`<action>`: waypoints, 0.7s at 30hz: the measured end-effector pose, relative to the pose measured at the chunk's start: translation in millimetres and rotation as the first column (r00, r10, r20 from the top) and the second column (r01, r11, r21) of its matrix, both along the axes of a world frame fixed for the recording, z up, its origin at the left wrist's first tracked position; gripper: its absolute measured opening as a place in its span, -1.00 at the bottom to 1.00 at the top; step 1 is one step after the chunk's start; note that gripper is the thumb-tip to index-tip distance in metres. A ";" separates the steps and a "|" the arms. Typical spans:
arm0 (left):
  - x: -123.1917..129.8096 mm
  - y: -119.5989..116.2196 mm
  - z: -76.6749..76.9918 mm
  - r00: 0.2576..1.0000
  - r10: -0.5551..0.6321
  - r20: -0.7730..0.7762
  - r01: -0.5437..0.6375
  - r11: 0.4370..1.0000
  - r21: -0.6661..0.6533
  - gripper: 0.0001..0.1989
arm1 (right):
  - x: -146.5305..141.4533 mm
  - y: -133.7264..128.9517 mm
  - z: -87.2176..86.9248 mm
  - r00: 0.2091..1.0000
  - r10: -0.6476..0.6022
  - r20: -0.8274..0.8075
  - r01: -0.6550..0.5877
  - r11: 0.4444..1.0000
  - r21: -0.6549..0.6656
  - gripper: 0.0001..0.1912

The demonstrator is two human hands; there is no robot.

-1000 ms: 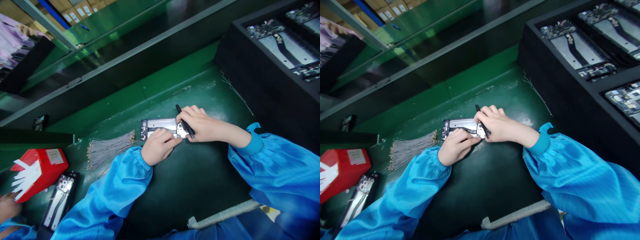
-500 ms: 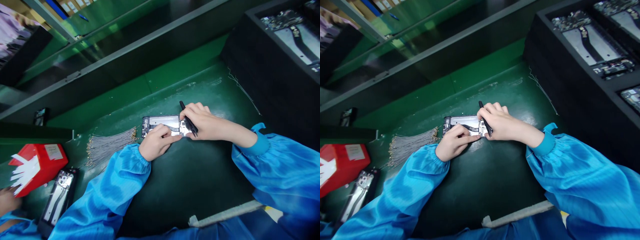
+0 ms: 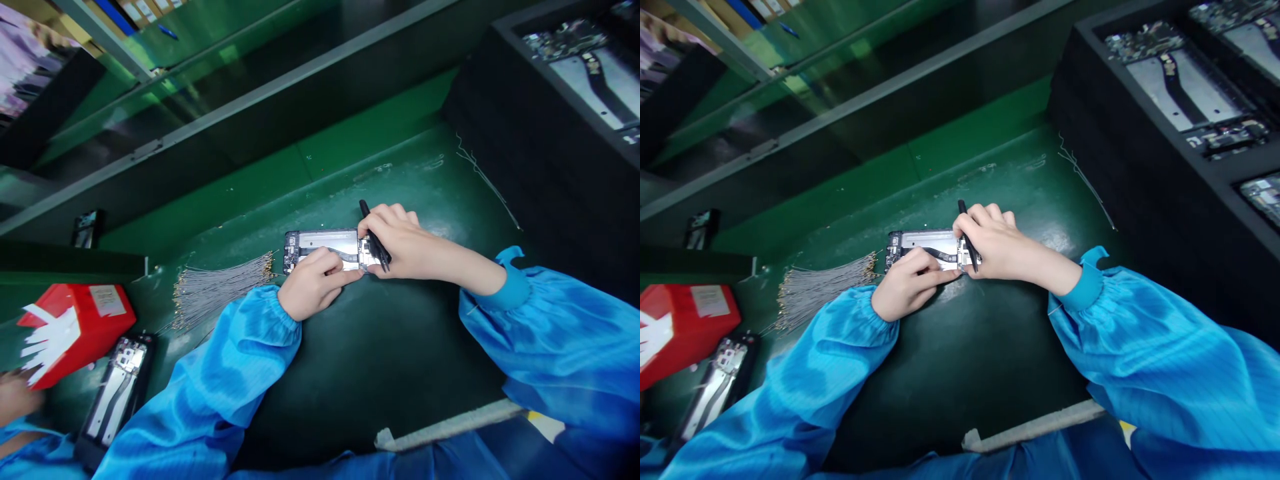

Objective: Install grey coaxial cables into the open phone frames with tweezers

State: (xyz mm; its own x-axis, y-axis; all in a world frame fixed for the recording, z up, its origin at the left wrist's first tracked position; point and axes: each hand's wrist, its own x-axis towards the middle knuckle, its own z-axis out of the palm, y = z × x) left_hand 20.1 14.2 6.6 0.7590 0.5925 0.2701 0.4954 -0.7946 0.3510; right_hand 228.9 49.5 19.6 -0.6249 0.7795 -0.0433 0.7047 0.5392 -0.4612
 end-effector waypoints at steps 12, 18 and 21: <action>1.1 0.4 -1.0 0.978 0.049 0.203 -0.011 0.983 -0.184 -0.79 | -7.0 5.0 0.5 0.998 -0.034 0.047 0.035 0.999 -0.029 -0.58; 1.2 0.8 -0.3 0.981 0.035 0.189 -0.001 0.984 -0.176 -0.78 | -17.6 6.7 4.7 0.987 -0.039 0.158 0.043 0.999 -0.020 -0.57; 1.3 0.6 -0.5 0.982 0.034 0.184 0.000 0.984 -0.181 -0.78 | -20.2 4.9 4.7 0.990 -0.017 0.140 0.019 1.000 -0.008 -0.60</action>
State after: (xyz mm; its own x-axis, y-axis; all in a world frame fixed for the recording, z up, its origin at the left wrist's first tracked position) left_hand 21.4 14.8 6.0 0.6951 0.6562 0.2937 0.4209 -0.7026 0.5738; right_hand 208.7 54.4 24.3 -0.5980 0.7898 -0.1366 0.7721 0.5219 -0.3624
